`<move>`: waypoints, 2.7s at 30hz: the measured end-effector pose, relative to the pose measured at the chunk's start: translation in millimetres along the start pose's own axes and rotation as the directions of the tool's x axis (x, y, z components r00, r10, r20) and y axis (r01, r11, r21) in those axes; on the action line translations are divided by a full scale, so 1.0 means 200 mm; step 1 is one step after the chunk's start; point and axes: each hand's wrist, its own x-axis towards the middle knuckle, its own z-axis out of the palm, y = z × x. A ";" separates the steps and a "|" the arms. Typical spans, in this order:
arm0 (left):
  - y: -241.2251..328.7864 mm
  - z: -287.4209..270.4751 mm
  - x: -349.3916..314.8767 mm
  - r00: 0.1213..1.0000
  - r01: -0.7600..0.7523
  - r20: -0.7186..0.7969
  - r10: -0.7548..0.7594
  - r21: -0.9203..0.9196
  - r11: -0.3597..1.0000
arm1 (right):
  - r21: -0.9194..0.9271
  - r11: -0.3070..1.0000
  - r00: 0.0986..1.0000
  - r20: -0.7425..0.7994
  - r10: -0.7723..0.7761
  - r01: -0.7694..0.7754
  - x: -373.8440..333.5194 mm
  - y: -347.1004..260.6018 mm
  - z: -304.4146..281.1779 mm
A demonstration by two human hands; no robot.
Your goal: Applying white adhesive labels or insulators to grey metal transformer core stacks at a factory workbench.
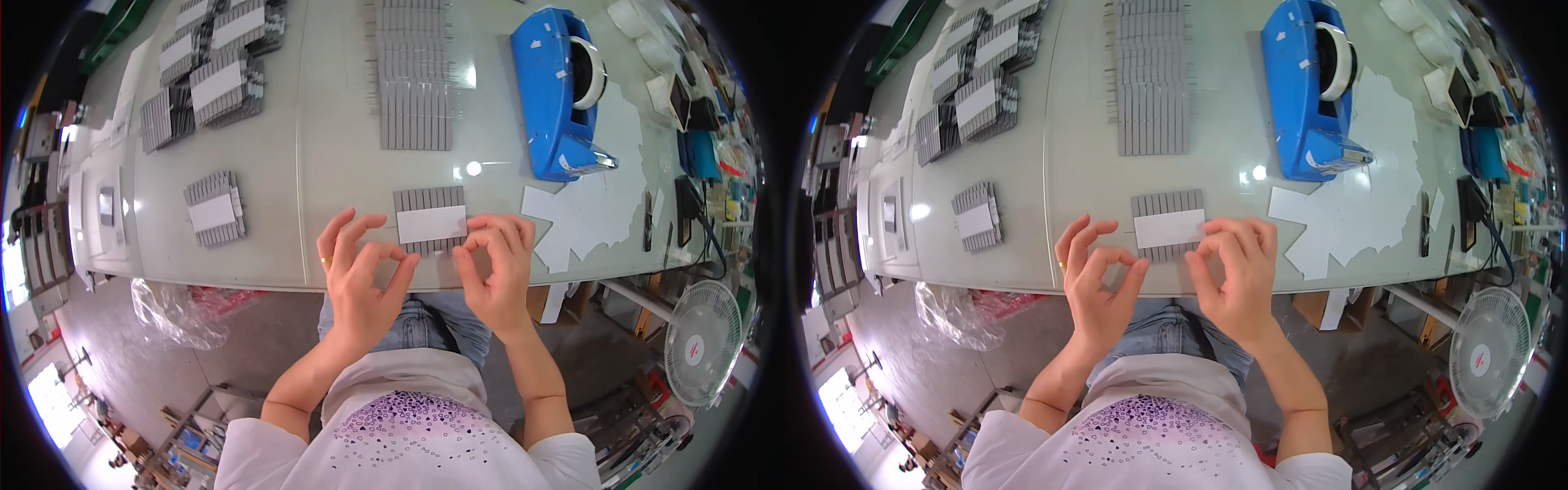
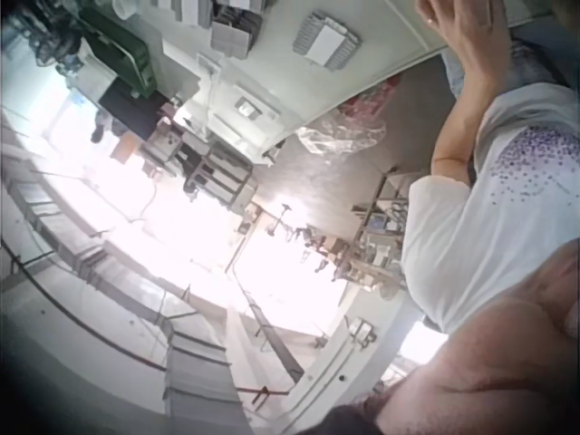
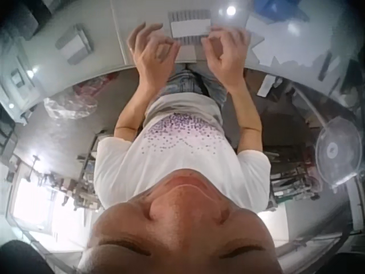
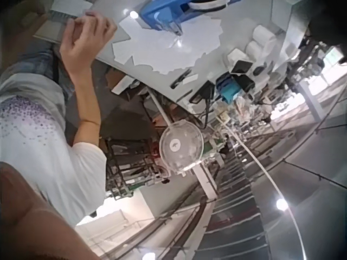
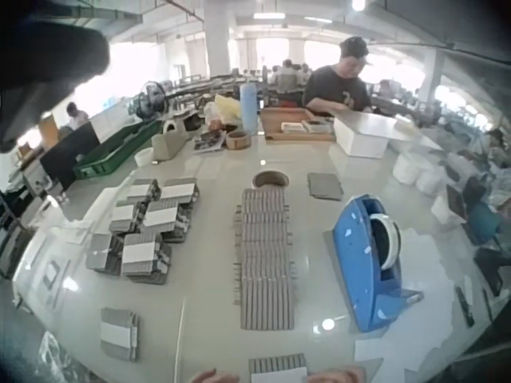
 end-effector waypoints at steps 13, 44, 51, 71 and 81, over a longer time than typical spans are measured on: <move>0.00 0.06 0.05 0.998 0.060 0.018 -0.065 0.212 0.975 | -0.057 0.994 0.988 -0.128 0.084 -0.091 0.02 0.03 0.06; -0.18 -0.05 -0.06 0.895 -0.447 0.203 0.398 0.425 0.787 | -0.257 0.958 0.992 0.052 -0.117 0.126 -0.13 -0.11 0.15; -0.17 -0.07 -0.08 0.881 -0.474 0.263 0.395 0.505 0.722 | -0.325 0.930 0.984 0.091 -0.153 0.174 -0.16 -0.10 0.17; -0.09 -0.03 -0.01 0.942 -0.317 0.217 0.257 0.314 0.895 | -0.342 0.940 0.995 -0.094 -0.034 -0.001 -0.21 0.04 -0.02; -0.10 0.03 -0.14 0.815 -0.569 0.354 0.459 0.333 0.752 | -0.275 0.961 0.936 -0.326 -0.132 0.039 -0.22 0.16 0.03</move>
